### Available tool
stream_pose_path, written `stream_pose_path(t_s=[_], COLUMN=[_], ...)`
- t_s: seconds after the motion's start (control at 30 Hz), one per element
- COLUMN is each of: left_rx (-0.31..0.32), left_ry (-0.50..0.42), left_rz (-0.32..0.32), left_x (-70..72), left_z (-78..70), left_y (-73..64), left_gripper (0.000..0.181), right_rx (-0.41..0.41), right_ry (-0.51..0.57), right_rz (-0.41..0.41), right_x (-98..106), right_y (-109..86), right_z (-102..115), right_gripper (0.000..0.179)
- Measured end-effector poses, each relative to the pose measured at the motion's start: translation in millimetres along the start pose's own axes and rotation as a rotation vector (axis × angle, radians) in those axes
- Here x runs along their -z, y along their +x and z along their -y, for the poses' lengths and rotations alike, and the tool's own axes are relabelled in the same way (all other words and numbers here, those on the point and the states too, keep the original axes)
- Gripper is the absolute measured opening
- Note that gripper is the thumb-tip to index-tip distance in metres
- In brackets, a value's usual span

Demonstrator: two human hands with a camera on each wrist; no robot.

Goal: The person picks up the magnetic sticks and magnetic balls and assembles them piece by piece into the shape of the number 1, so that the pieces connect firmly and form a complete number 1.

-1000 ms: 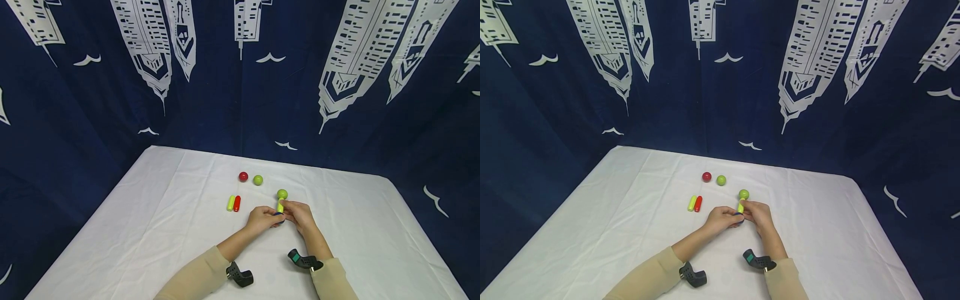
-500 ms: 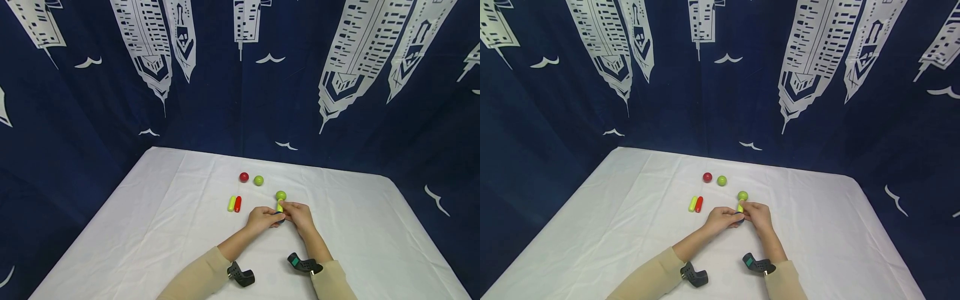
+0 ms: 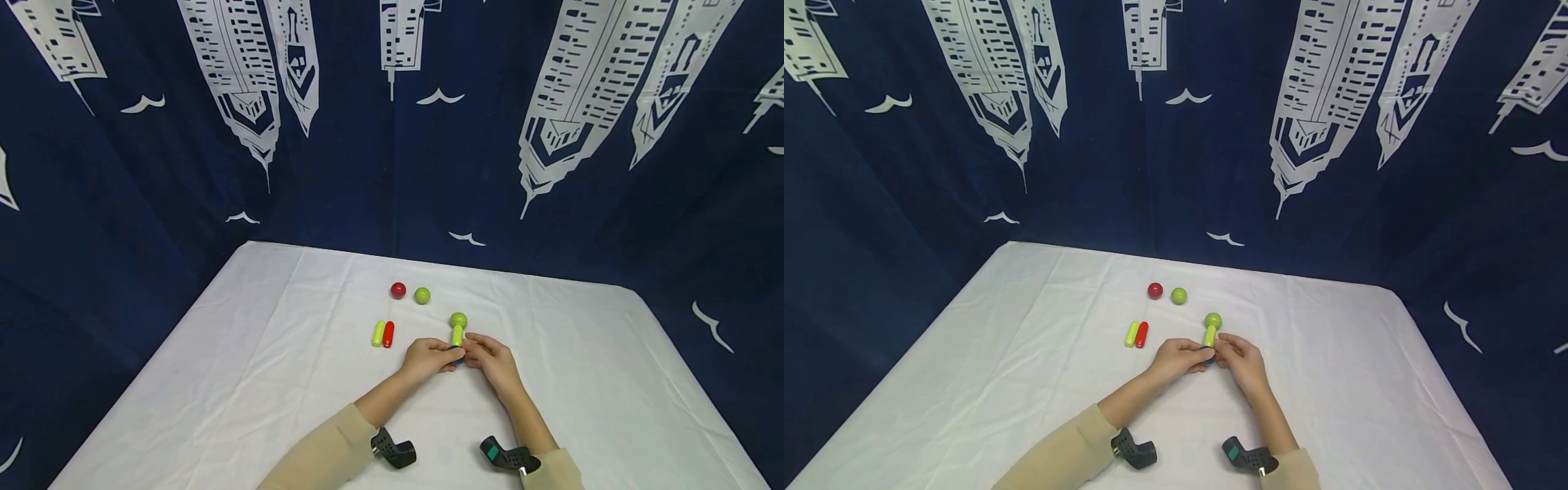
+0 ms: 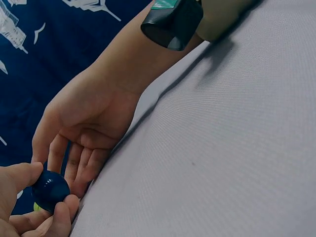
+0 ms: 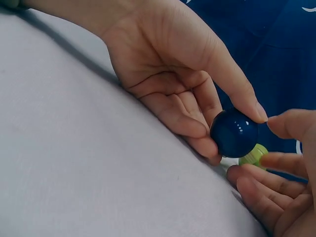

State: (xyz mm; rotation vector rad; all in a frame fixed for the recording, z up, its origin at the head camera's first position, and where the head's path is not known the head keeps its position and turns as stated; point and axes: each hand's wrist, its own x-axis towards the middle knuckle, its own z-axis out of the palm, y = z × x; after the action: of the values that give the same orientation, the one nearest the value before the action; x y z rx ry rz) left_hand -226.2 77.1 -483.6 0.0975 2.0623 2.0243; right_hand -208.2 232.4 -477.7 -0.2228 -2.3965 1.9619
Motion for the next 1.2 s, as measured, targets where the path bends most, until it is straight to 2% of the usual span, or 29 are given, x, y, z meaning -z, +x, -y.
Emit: stream_pose_path(t_s=[0.17, 0.77, 1.0, 1.2], left_rx=[-0.002, -0.019, -0.019, -0.008], left_ry=[-0.014, -0.030, -0.028, -0.023], left_rz=[0.009, 0.016, 0.023, 0.030], left_x=[0.6, 0.9, 0.9, 1.5], left_z=[-0.5, 0.2, -0.4, 0.5], left_y=[-0.6, -0.9, -0.2, 0.7], left_gripper=[0.023, 0.023, 0.024, 0.026], right_rx=[0.059, 0.178, 0.203, 0.175], right_ry=[-0.035, 0.051, 0.055, 0.042], right_rz=[0.039, 0.204, 0.213, 0.181], right_x=[3, 4, 4, 3], right_y=[-8.2, -15.3, -14.0, -13.9], right_z=[-1, -7, -9, -8], right_gripper=[0.038, 0.045, 0.044, 0.040])
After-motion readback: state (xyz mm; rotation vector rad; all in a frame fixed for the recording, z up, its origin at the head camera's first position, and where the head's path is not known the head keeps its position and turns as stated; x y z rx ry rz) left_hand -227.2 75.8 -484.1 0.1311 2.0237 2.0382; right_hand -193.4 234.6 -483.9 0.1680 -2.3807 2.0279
